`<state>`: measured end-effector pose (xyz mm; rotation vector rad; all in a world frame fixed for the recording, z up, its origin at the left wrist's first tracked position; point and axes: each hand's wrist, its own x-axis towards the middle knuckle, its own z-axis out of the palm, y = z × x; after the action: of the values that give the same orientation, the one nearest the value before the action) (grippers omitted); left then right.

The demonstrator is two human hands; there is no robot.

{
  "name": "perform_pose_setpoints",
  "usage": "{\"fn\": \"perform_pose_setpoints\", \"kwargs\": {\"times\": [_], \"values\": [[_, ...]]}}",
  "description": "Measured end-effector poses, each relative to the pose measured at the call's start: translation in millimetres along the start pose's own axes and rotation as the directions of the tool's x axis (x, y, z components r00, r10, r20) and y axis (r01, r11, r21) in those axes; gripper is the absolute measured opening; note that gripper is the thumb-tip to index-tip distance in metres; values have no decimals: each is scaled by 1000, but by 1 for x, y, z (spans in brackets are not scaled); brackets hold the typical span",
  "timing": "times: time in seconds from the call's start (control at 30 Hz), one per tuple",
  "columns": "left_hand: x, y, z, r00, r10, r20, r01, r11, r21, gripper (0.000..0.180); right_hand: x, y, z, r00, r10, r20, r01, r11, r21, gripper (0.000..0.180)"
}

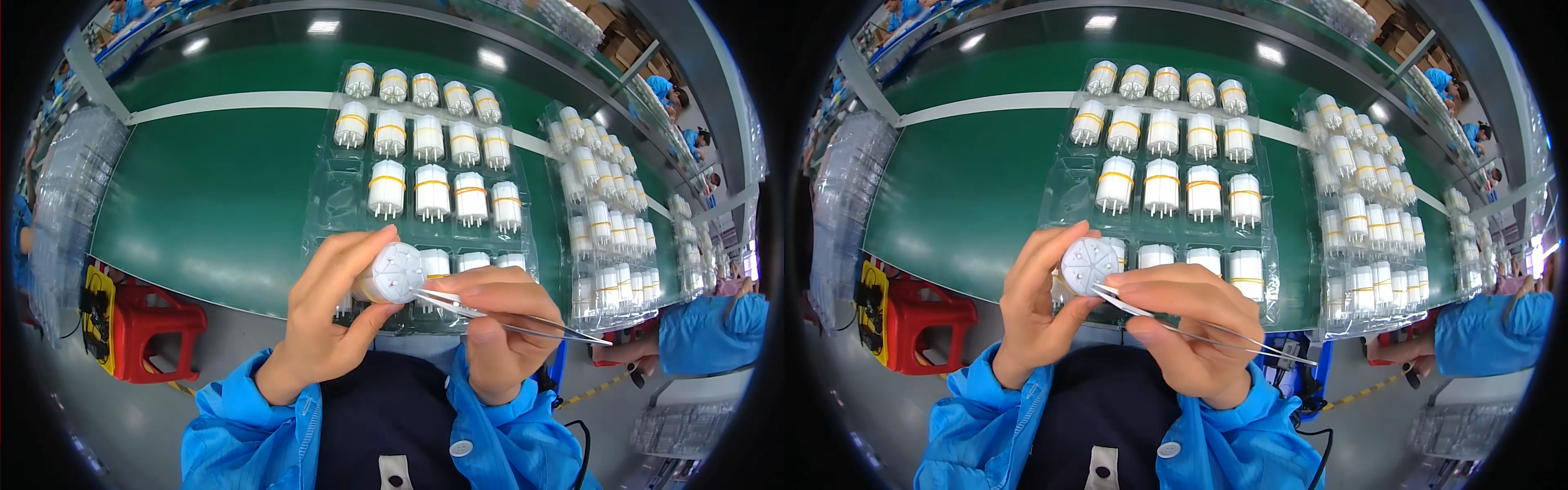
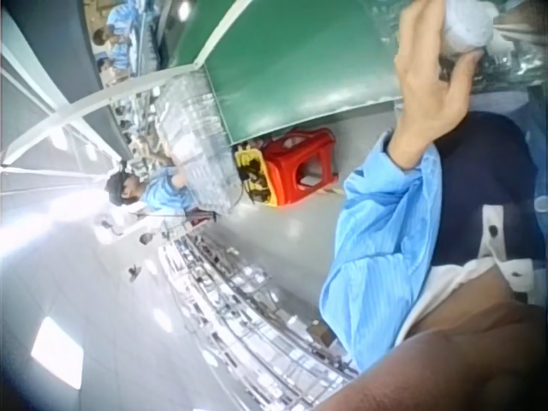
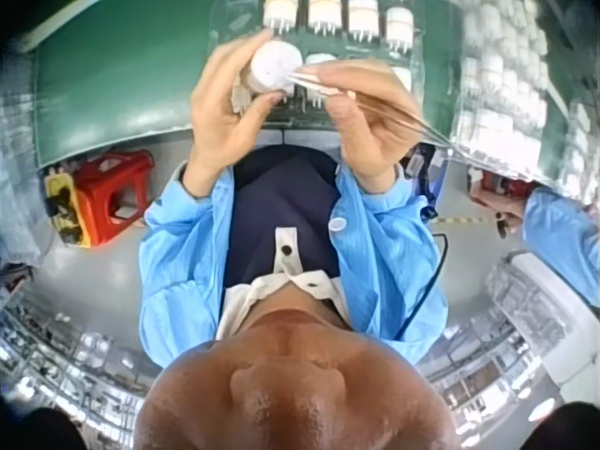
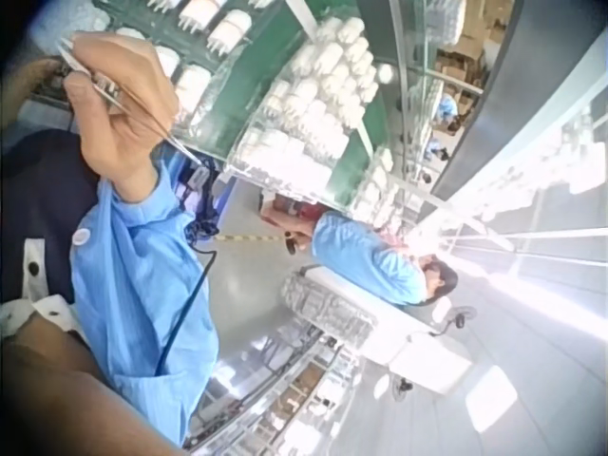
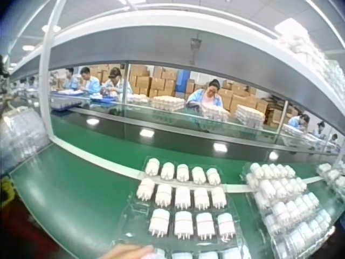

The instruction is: The person uses tweezers to insert small white pins into the bottom of cylindrical white components. They handle the components one at a time, placing each finished unit into a clear plastic tray on the green workbench.

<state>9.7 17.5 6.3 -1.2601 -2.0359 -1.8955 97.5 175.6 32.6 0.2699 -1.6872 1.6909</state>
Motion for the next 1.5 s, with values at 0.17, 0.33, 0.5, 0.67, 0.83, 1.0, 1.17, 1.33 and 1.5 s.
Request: {"fn": "perform_pose_setpoints", "kwargs": {"times": [0.17,0.33,0.5,0.67,0.83,1.0,1.17,1.33,1.5], "values": [[-6,0,-1,1000,-1,-4,1,1000,12,68,5,1,3,995,40,90,-35,998,-52,20],[-4,1,-4,999,45,28,-48,995,85,70,5,3,5,992,77,103,-69,994,-80,19],[-4,1,-7,998,56,25,-58,994,97,69,4,5,8,992,65,110,-55,994,-97,18],[-6,-2,-9,998,46,37,-48,997,59,69,1,9,9,994,73,80,-65,993,-94,14],[-9,-4,-8,998,24,55,-24,1000,-11,69,2,11,9,994,42,97,-32,995,-96,12],[-12,-7,-9,999,5,38,-5,1000,0,68,3,12,9,992,50,115,-38,994,-106,12],[-8,-6,-11,997,45,63,-48,998,47,67,12,0,13,982,50,182,-7,973,-232,12],[-6,-3,-16,993,45,108,-50,998,46,67,16,-3,9,976,56,212,-12,979,-203,13],[-7,3,-18,988,-13,152,33,991,-129,68,15,2,6,992,8,123,-1,998,-58,17]]}}
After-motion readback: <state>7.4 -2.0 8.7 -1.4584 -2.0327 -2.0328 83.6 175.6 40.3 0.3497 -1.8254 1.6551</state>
